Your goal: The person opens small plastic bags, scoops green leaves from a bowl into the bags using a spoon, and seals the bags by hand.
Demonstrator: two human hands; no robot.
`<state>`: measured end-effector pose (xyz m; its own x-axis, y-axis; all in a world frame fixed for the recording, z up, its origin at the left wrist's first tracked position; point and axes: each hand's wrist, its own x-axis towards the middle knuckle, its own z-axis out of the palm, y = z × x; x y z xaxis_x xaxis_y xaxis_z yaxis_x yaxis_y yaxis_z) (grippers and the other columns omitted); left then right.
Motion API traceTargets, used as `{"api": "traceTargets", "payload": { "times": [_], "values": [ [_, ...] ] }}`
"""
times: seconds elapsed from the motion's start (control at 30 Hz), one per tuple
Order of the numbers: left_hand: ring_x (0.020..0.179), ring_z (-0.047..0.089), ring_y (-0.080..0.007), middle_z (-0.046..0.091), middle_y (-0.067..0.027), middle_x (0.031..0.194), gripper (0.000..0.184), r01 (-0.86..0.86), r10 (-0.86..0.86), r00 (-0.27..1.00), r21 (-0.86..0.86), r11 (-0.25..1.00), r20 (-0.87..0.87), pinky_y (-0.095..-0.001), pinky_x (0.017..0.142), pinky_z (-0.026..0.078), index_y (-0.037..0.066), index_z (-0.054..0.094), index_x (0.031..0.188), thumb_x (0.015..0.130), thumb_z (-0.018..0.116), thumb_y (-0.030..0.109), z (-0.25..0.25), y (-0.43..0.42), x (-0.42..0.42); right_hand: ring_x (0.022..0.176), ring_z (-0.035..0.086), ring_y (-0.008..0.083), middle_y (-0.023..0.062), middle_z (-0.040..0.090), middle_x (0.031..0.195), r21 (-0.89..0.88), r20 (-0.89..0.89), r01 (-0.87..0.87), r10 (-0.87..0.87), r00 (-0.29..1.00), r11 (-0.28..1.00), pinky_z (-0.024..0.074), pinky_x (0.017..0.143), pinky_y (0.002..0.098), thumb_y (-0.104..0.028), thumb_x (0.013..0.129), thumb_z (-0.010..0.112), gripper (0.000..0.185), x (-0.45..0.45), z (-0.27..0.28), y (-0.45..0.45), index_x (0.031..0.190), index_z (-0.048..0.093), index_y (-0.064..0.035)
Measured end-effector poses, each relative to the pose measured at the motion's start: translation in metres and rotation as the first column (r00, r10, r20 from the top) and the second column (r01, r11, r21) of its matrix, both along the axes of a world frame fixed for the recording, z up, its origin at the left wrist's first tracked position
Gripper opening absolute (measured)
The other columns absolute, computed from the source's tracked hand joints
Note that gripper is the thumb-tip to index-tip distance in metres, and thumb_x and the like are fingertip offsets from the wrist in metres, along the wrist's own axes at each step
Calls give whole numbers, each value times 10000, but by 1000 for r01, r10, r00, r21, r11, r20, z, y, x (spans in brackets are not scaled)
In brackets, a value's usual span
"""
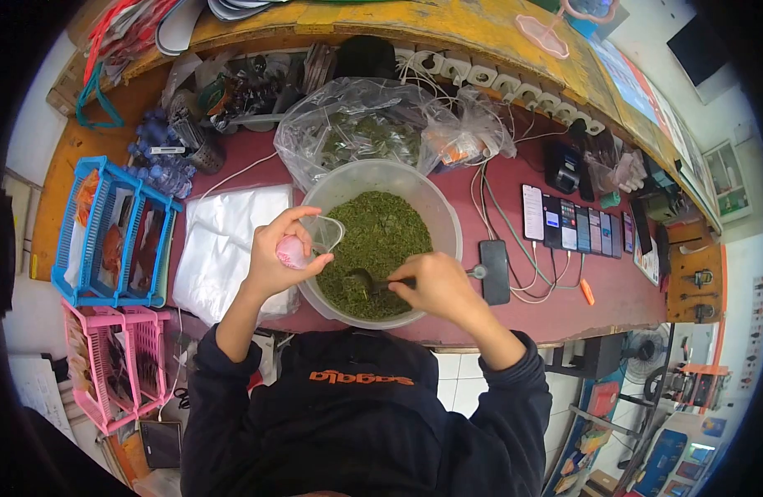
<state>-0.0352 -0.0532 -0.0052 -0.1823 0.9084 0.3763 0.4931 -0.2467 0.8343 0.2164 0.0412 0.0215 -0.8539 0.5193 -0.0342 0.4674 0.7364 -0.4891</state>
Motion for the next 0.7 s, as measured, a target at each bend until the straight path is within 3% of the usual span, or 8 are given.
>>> {"api": "traceTargets", "payload": {
  "times": [0.07, 0.13, 0.2, 0.33, 0.47, 0.57, 0.63, 0.7],
  "values": [
    [537, 604, -96, 596, 8, 601, 556, -1, 0, 1000, -6, 1000, -10, -234, 550, 480, 91, 616, 1146, 641, 840, 151, -1, 1, 0, 700, 655, 285, 73, 671, 725, -300, -66, 69, -93, 993, 951, 509, 623, 381, -160, 757, 729, 132, 8, 8, 6, 843, 746, -61],
    [547, 607, -94, 598, 5, 602, 560, -5, 6, 1000, -30, 1000, 15, -236, 563, 483, 85, 613, 1151, 644, 841, 150, -3, 1, -1, 742, 668, 287, 84, 674, 752, -330, -36, 105, -124, 992, 938, 525, 674, 403, -197, 761, 722, 123, 12, 4, 8, 830, 755, -100],
    [546, 605, -93, 599, 5, 602, 559, 1, -1, 1000, -25, 1000, 25, -235, 563, 482, 83, 613, 1153, 648, 842, 150, -3, 3, 0, 715, 667, 290, 84, 668, 744, 52, 72, 154, -157, 985, 987, 530, 646, 404, -196, 754, 720, 121, 10, -4, 4, 830, 755, -109],
    [550, 600, -91, 600, 5, 604, 559, 14, -13, 1000, -47, 999, 27, -237, 569, 482, 78, 613, 1160, 656, 844, 148, 1, 3, 2, 690, 668, 283, 85, 660, 733, 192, 151, 36, -66, 986, 981, 534, 621, 406, -192, 745, 718, 117, -10, -32, -16, 827, 753, -116],
    [556, 601, -89, 601, 5, 604, 562, 8, -7, 1000, -42, 999, 20, -237, 576, 483, 77, 613, 1162, 656, 846, 147, 1, 2, 3, 696, 670, 285, 84, 676, 750, 55, 28, 34, -36, 999, 998, 538, 635, 401, -203, 742, 723, 132, -21, -30, -19, 829, 755, -109],
    [563, 604, -88, 601, 5, 604, 561, -11, 14, 999, -51, 999, 50, -236, 581, 483, 79, 615, 1162, 654, 846, 142, -1, -1, -1, 704, 679, 277, 93, 706, 777, -166, -23, 31, -35, 999, 986, 537, 660, 375, -212, 758, 734, 148, -16, -30, -3, 843, 763, -95],
    [587, 530, -40, 568, 15, 619, 554, 4, -1, 998, -45, 999, 62, -196, 591, 420, 46, 598, 1181, 676, 822, 83, -2, -3, -4, 712, 690, 257, 121, 720, 802, -475, 8, 96, -105, 994, 875, 529, 683, 346, -220, 771, 746, 168, -10, -22, 7, 864, 766, -82],
    [587, 528, -40, 567, 16, 620, 554, -3, 6, 998, -50, 999, 64, -196, 591, 419, 46, 598, 1182, 677, 822, 83, -2, -4, -5, 682, 663, 198, 117, 717, 780, -464, -4, 131, -150, 989, 876, 512, 661, 312, -181, 774, 753, 163, -2, -26, 14, 884, 761, -61]
  ]
}}
